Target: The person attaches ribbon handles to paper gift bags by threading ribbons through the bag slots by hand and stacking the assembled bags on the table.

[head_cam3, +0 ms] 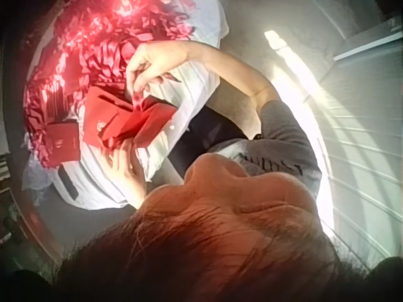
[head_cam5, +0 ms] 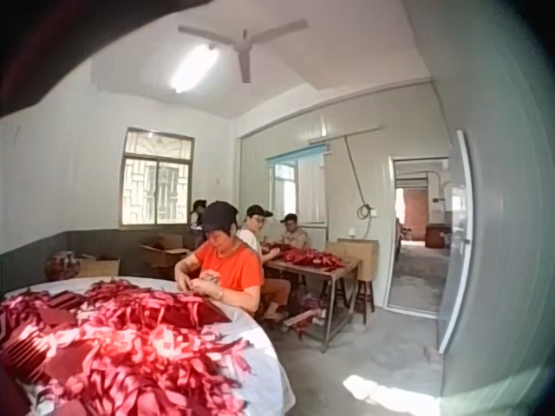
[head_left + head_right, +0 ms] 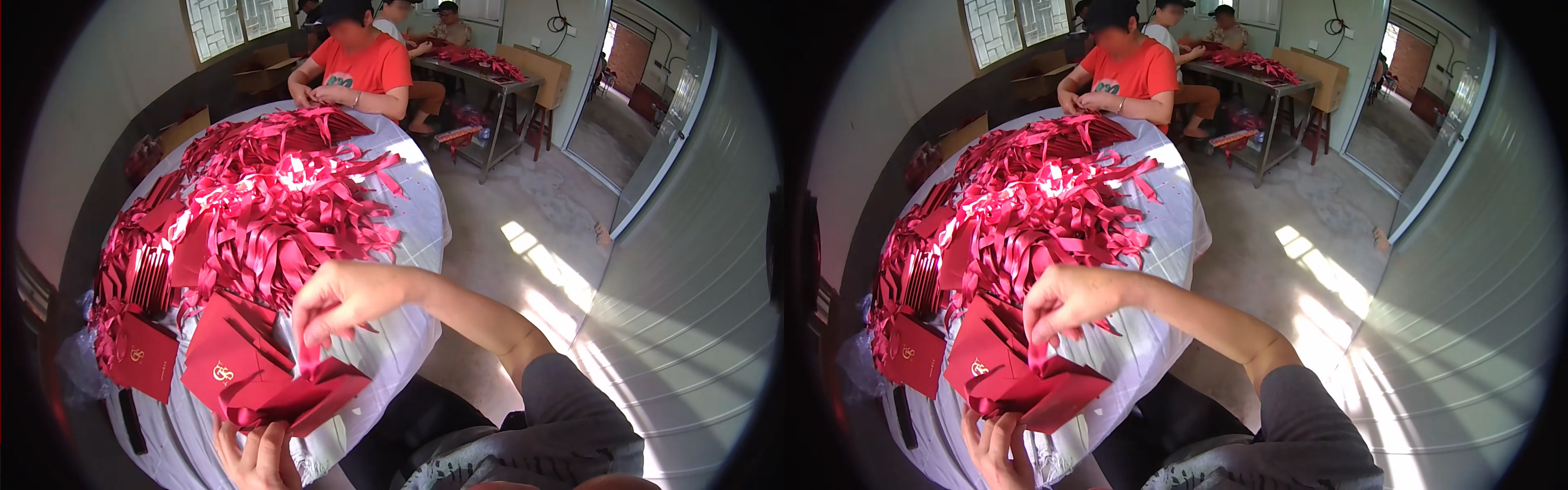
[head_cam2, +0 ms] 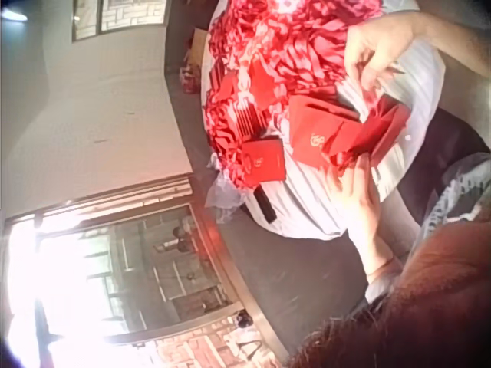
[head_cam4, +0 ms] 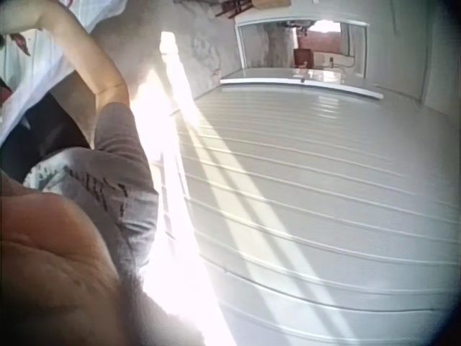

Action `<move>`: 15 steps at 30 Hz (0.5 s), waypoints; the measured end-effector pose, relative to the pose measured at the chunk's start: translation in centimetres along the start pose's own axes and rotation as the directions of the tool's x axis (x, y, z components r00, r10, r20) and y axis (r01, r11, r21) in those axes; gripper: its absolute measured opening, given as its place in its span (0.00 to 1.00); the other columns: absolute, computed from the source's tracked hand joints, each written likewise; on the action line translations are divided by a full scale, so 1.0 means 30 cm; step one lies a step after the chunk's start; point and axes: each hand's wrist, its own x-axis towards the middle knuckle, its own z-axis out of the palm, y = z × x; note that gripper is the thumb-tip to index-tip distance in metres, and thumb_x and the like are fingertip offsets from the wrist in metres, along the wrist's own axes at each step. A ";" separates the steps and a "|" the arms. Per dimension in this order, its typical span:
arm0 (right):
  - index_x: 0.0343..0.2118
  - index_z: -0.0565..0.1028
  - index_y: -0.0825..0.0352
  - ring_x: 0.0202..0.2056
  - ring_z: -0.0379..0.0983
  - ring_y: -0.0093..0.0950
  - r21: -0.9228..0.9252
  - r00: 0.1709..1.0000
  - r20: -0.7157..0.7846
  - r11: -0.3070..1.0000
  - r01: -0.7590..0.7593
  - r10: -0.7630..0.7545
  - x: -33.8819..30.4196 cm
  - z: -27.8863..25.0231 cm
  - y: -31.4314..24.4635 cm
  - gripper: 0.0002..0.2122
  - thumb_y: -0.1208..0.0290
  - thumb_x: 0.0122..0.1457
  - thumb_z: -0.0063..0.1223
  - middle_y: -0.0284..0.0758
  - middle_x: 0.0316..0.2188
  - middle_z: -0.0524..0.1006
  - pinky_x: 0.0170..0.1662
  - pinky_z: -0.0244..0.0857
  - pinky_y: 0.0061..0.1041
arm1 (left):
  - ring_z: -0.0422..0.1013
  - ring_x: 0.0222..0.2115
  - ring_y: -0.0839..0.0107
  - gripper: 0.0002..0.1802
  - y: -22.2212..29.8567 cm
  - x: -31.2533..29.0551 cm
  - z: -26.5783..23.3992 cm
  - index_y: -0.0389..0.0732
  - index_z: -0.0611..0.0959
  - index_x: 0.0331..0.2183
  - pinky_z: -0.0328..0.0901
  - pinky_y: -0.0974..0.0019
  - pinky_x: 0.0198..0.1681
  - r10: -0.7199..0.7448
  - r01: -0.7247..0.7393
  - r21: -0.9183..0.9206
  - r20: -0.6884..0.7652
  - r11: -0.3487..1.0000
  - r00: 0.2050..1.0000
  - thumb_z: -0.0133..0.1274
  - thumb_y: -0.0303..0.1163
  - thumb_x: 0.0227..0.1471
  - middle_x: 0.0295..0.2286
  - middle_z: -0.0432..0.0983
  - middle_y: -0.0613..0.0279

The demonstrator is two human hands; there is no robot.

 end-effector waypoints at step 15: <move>0.35 0.78 0.64 0.38 0.71 0.36 -0.771 0.969 -0.177 0.636 -0.028 -0.172 -0.173 -0.014 0.225 0.10 0.82 0.50 0.52 0.36 0.32 0.73 0.43 0.65 0.33 | 0.69 0.32 0.57 0.17 -0.118 -0.024 0.076 0.31 0.76 0.42 0.66 0.62 0.35 -0.304 0.271 -0.203 -0.155 0.941 0.940 0.47 0.12 0.48 0.33 0.73 0.51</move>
